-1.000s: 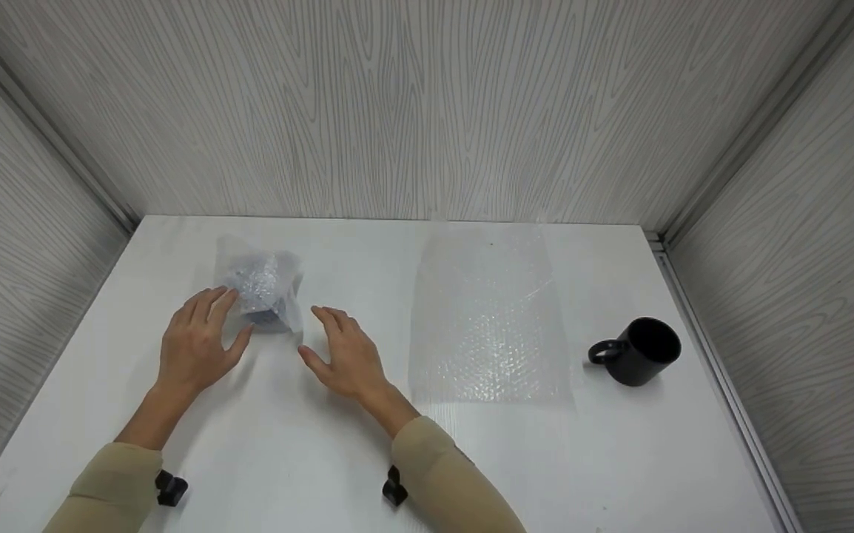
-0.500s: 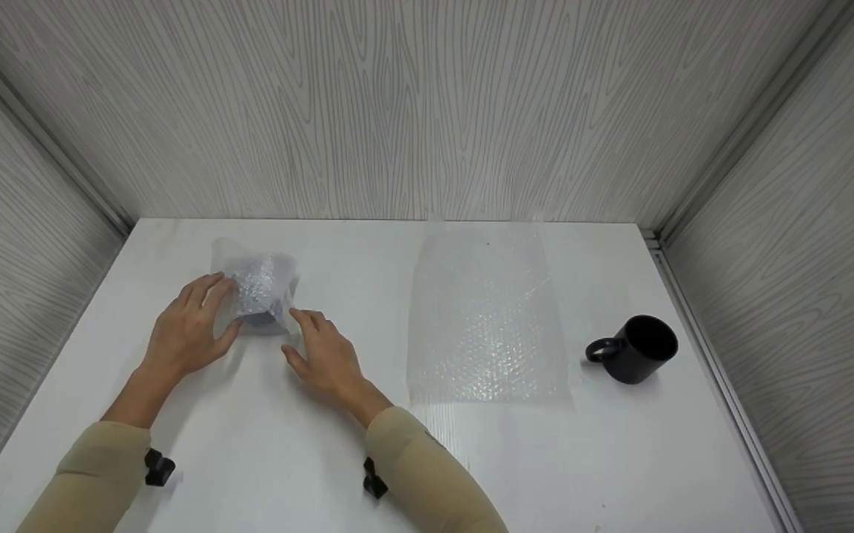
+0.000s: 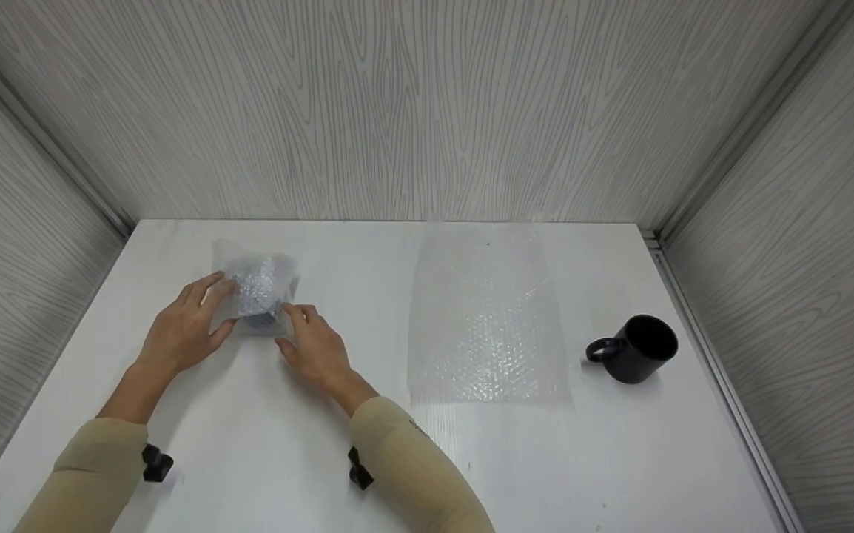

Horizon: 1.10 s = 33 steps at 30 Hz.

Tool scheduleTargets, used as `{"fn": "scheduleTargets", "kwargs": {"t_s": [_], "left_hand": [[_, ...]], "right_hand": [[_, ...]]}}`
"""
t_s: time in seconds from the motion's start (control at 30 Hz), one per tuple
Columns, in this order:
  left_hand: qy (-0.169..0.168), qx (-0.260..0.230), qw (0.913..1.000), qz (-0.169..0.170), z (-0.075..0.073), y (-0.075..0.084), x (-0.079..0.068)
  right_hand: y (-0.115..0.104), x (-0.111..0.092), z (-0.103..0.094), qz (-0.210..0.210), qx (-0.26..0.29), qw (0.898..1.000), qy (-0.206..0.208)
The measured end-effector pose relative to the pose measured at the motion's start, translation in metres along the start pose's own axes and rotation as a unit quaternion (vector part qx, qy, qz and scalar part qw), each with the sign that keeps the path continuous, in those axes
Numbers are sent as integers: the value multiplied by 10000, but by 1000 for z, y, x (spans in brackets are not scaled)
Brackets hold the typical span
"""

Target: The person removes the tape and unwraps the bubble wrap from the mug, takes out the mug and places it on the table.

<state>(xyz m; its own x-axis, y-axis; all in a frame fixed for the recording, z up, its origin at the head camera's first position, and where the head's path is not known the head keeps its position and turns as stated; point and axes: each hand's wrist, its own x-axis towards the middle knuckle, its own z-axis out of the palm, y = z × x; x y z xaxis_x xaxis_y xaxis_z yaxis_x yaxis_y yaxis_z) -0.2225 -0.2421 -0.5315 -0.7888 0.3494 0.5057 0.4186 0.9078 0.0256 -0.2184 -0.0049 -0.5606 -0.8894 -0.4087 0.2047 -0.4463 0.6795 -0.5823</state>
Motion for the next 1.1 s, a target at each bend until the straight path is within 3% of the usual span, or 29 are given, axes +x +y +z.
{"fn": "scheduleTargets", "kwargs": {"t_s": [0.33, 0.77, 1.1], "left_hand": [[150, 61, 9998, 76, 0, 5, -1], [240, -222, 9995, 9, 1, 22, 0], [282, -294, 9991, 121, 1, 34, 0]], "right_hand": [[-6, 3, -1, 84, 27, 9999, 114], [0, 2, -7, 324, 310, 9988, 181], [8, -3, -8, 285, 431, 9972, 543]]}}
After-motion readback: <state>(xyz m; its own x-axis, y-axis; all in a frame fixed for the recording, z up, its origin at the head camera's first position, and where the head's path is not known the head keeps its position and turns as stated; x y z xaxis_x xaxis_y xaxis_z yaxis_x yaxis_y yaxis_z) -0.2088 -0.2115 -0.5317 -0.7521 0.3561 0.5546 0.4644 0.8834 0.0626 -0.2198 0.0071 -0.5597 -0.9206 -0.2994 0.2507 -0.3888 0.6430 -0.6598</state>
